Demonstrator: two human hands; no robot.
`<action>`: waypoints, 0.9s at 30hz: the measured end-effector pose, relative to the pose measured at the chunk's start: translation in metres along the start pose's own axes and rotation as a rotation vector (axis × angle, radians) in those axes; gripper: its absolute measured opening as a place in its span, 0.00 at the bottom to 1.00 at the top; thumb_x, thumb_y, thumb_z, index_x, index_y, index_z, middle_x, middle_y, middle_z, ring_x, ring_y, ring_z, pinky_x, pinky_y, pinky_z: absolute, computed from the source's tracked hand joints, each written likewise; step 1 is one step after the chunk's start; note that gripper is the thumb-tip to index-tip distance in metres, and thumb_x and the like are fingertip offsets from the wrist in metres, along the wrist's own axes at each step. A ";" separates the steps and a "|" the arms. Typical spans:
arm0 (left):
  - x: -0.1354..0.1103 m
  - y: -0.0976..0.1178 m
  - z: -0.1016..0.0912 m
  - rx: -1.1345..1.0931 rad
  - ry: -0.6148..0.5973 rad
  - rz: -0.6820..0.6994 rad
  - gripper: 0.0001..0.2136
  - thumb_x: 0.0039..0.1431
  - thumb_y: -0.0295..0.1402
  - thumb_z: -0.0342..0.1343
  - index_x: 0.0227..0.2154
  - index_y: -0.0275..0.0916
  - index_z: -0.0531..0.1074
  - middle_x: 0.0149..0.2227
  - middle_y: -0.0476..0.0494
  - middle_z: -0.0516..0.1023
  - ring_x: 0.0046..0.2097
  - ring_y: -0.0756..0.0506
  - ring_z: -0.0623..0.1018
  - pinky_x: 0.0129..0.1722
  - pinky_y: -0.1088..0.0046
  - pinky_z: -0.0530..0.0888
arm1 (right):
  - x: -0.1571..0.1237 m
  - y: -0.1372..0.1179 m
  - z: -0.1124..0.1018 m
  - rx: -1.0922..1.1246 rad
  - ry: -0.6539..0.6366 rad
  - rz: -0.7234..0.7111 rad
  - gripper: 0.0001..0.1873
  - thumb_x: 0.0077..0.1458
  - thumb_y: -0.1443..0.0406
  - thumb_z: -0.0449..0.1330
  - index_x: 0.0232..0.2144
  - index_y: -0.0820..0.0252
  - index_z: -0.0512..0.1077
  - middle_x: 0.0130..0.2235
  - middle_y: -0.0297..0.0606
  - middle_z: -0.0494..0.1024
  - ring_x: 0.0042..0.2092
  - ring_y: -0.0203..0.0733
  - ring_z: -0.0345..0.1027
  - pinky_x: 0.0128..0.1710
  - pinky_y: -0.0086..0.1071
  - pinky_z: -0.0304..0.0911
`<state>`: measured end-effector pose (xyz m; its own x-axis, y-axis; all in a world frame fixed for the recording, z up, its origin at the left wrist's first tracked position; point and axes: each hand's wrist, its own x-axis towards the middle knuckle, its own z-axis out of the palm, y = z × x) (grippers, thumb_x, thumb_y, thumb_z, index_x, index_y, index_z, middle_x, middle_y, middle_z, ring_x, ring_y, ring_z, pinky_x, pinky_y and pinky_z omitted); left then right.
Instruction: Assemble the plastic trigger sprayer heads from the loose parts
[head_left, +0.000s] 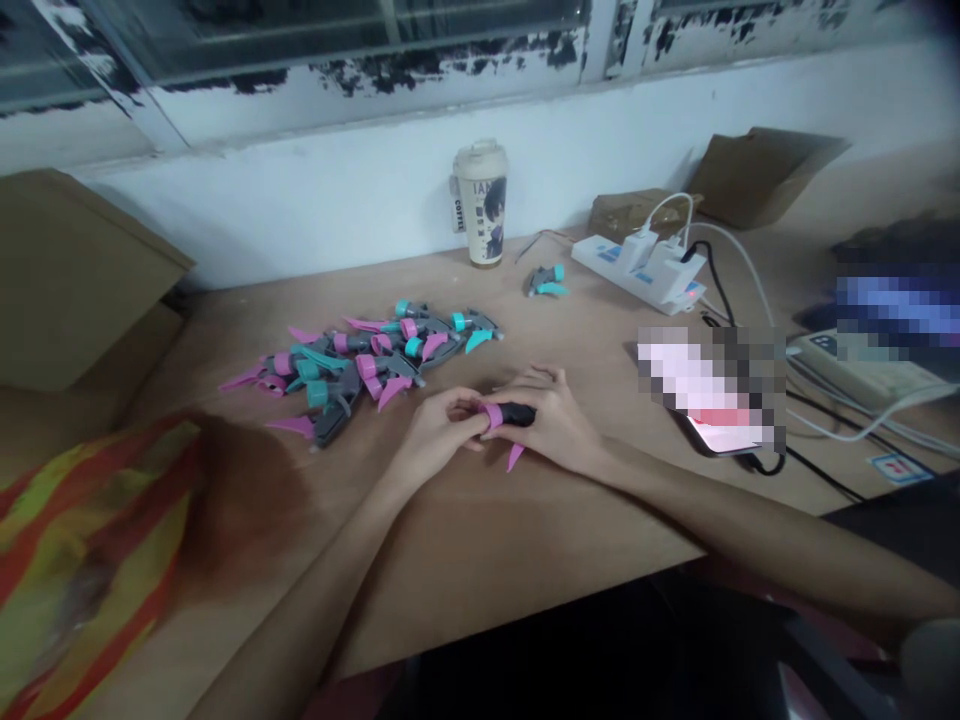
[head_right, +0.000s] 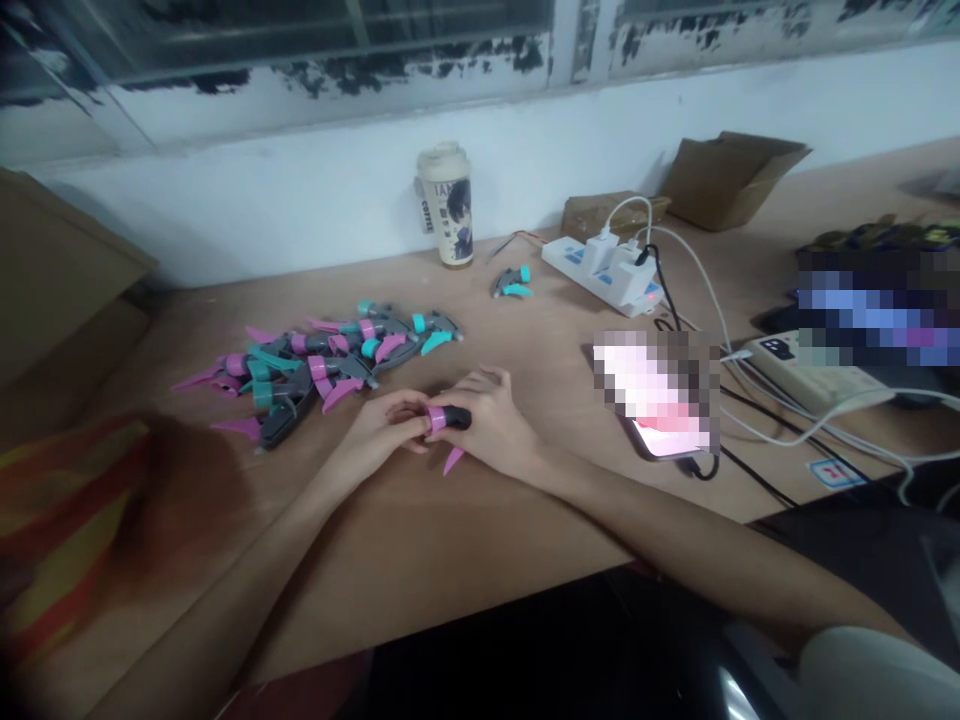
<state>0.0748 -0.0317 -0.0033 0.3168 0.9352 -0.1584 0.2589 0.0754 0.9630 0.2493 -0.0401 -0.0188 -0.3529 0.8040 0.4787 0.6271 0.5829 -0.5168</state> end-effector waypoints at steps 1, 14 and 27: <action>0.000 -0.001 0.001 0.000 0.007 0.004 0.11 0.47 0.32 0.59 0.35 0.35 0.72 0.33 0.45 0.76 0.31 0.50 0.77 0.26 0.77 0.77 | 0.000 0.000 0.001 0.006 0.010 0.001 0.12 0.49 0.58 0.64 0.37 0.50 0.75 0.38 0.32 0.79 0.43 0.40 0.70 0.54 0.41 0.46; 0.000 0.006 0.005 0.001 0.057 -0.017 0.10 0.47 0.31 0.57 0.34 0.35 0.70 0.32 0.46 0.74 0.31 0.50 0.76 0.25 0.78 0.76 | -0.005 -0.002 0.007 -0.049 0.076 -0.042 0.12 0.49 0.60 0.63 0.38 0.52 0.74 0.37 0.33 0.78 0.43 0.39 0.69 0.56 0.42 0.43; -0.009 -0.001 0.018 0.509 0.392 0.242 0.04 0.51 0.33 0.57 0.29 0.39 0.74 0.32 0.48 0.78 0.33 0.48 0.76 0.33 0.73 0.73 | -0.002 0.000 0.007 -0.099 0.122 0.024 0.10 0.49 0.67 0.62 0.37 0.53 0.74 0.36 0.31 0.79 0.42 0.40 0.68 0.54 0.42 0.45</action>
<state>0.0881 -0.0465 -0.0065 0.0913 0.9686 0.2311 0.6489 -0.2339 0.7240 0.2454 -0.0413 -0.0247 -0.2535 0.7937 0.5530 0.7021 0.5442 -0.4593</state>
